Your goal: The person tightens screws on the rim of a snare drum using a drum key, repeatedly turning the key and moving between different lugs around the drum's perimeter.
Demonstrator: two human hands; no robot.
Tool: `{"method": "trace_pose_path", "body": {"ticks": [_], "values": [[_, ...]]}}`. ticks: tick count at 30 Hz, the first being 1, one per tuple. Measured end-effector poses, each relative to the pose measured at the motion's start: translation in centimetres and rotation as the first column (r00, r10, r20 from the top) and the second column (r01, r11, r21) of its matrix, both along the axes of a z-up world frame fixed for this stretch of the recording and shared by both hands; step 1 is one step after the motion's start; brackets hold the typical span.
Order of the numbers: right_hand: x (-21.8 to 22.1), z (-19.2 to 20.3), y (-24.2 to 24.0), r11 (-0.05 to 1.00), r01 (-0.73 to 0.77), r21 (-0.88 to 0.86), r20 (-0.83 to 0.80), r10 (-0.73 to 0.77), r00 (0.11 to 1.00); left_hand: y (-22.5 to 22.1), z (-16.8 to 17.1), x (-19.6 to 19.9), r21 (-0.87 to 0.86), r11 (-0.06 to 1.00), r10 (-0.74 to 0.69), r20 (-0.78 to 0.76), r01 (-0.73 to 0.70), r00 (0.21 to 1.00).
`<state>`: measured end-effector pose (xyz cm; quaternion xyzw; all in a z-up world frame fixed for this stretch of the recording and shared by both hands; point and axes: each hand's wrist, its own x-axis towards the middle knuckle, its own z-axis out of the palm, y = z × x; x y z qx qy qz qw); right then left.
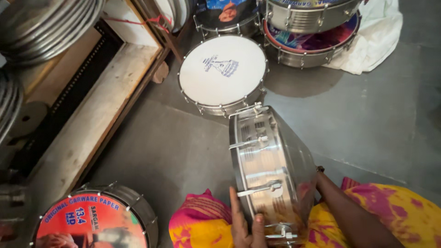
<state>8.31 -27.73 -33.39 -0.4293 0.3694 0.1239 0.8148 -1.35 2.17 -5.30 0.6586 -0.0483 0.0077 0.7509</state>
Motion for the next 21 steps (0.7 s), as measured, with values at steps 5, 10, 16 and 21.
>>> {"method": "trace_pose_path", "body": {"ticks": [5,10,16,21], "values": [[0.1,-0.3,-0.3,0.993,-0.010,-0.118,-0.029,0.007,1.000,0.1,0.9,0.1,0.039,0.997,-0.068,-0.021,0.069,0.997],[0.8,1.3,0.0,0.925,-0.051,-0.377,-0.111,0.009,0.994,0.0,2.1,0.9,0.483,0.874,-0.116,0.300,-0.046,0.947],[2.2,9.7,-1.1,0.663,-0.125,-0.738,-0.240,-0.085,0.967,-0.3,2.9,0.7,0.355,0.933,-0.137,0.209,0.056,0.968],[0.5,19.1,0.1,0.542,0.111,-0.833,0.018,-0.174,0.985,-1.3,2.4,0.6,-0.018,0.996,-0.086,0.116,0.089,0.990]]}}
